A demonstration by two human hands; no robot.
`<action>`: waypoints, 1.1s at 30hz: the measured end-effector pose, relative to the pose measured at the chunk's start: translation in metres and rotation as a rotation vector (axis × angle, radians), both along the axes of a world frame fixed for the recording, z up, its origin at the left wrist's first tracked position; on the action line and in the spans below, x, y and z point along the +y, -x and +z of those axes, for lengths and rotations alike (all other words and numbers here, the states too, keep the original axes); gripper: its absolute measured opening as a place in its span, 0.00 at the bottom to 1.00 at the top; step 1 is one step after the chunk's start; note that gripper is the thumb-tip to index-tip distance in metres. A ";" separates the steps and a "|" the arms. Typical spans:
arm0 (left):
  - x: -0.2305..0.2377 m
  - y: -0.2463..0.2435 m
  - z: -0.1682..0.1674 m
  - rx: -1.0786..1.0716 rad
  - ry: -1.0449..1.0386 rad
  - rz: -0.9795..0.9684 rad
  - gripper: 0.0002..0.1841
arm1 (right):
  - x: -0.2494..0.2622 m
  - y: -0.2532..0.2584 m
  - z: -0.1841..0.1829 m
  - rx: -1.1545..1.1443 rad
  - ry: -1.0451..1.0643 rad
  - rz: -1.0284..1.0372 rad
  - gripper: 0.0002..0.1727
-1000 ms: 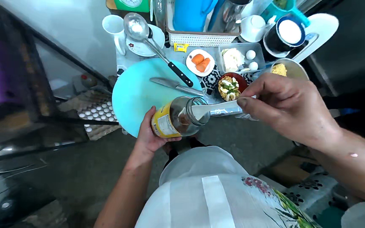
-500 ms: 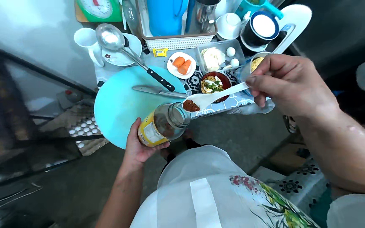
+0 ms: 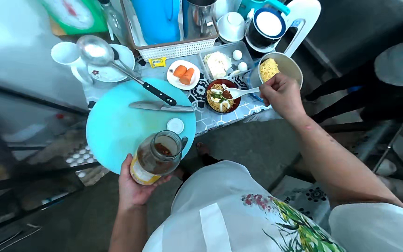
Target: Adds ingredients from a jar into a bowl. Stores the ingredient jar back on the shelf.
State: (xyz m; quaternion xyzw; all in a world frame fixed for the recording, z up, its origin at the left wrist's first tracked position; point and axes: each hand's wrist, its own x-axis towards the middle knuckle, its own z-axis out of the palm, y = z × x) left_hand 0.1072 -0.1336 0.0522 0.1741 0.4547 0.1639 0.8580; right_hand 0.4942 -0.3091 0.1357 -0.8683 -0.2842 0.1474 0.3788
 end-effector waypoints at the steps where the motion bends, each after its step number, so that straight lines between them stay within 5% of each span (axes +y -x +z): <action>1: -0.001 0.000 0.000 0.005 0.007 -0.002 0.40 | 0.001 -0.001 -0.005 -0.004 0.006 -0.010 0.08; 33: -0.003 -0.006 0.001 -0.007 0.072 -0.014 0.38 | -0.003 -0.025 -0.036 0.071 0.013 -0.180 0.08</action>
